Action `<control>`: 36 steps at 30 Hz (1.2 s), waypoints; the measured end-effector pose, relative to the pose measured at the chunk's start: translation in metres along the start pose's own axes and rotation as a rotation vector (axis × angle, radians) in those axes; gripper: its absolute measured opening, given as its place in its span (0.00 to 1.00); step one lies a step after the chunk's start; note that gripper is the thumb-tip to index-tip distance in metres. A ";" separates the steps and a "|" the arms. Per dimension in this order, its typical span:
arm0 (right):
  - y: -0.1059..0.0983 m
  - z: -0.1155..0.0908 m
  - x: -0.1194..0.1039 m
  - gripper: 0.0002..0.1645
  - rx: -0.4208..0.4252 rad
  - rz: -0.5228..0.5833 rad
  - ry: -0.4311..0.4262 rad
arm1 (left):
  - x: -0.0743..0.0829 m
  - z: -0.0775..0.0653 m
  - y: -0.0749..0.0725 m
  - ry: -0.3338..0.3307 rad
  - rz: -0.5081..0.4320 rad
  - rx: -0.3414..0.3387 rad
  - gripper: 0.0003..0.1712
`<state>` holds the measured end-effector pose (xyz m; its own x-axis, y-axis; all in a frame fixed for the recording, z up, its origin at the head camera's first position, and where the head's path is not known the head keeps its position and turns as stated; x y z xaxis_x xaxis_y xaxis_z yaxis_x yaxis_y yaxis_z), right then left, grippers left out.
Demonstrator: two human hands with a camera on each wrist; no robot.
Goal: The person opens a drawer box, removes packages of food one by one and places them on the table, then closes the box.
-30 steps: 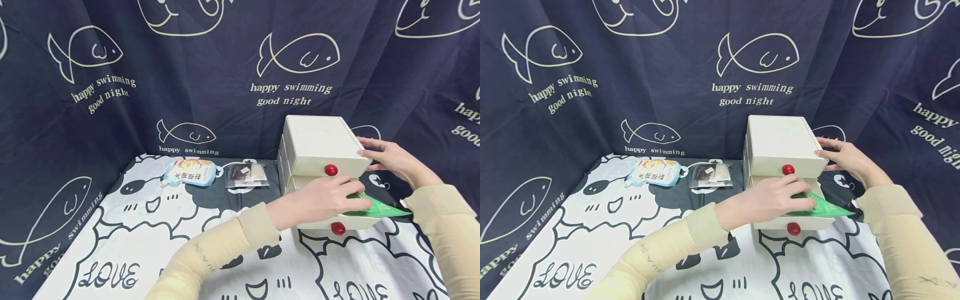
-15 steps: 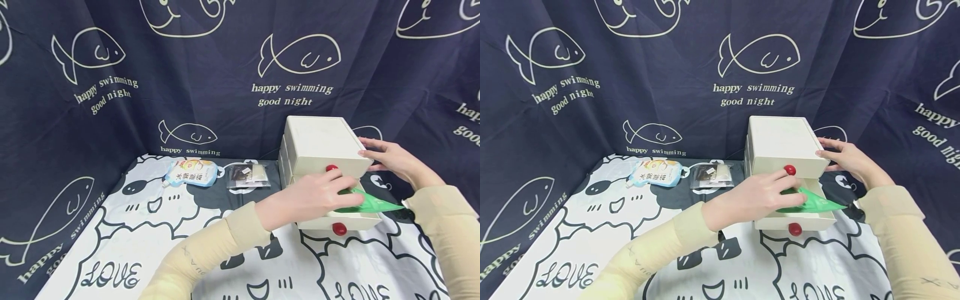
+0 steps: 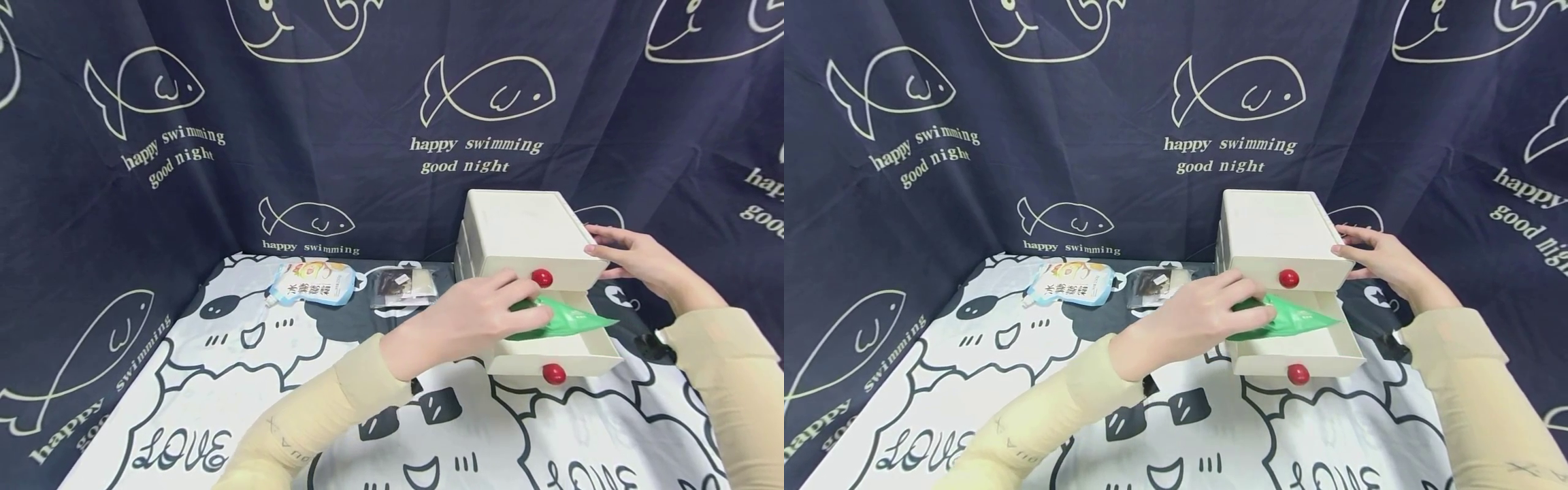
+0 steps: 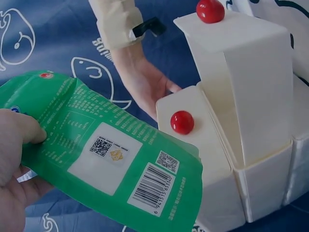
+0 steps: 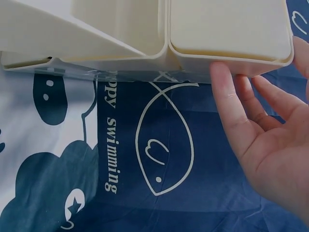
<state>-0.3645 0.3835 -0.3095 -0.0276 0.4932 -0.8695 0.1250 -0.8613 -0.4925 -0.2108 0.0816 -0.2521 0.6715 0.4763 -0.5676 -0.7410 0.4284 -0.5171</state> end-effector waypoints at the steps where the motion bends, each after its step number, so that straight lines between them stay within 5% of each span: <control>1: 0.000 0.000 0.000 0.46 0.002 0.000 -0.001 | -0.001 -0.002 -0.001 -0.002 0.009 0.001 0.15; 22: 0.003 -0.002 -0.011 0.48 0.001 -0.031 -0.008 | -0.020 -0.058 -0.008 -0.087 -0.002 -0.036 0.08; 36: 0.004 -0.004 -0.017 0.46 0.032 -0.081 0.014 | -0.029 -0.090 0.013 -0.156 0.015 -0.066 0.08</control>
<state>-0.3595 0.3715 -0.2964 -0.0226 0.5633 -0.8260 0.0908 -0.8216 -0.5628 -0.2393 0.0041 -0.3005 0.6478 0.5980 -0.4719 -0.7458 0.3714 -0.5531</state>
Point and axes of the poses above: each hand's wrist, its own z-axis towards the middle knuckle, its own y-axis out of the palm, x = y × z, the point moved 5 cm from there along z, towards the middle knuckle, and after that the axes turned 12 degrees about z, right-handed, at the moved point
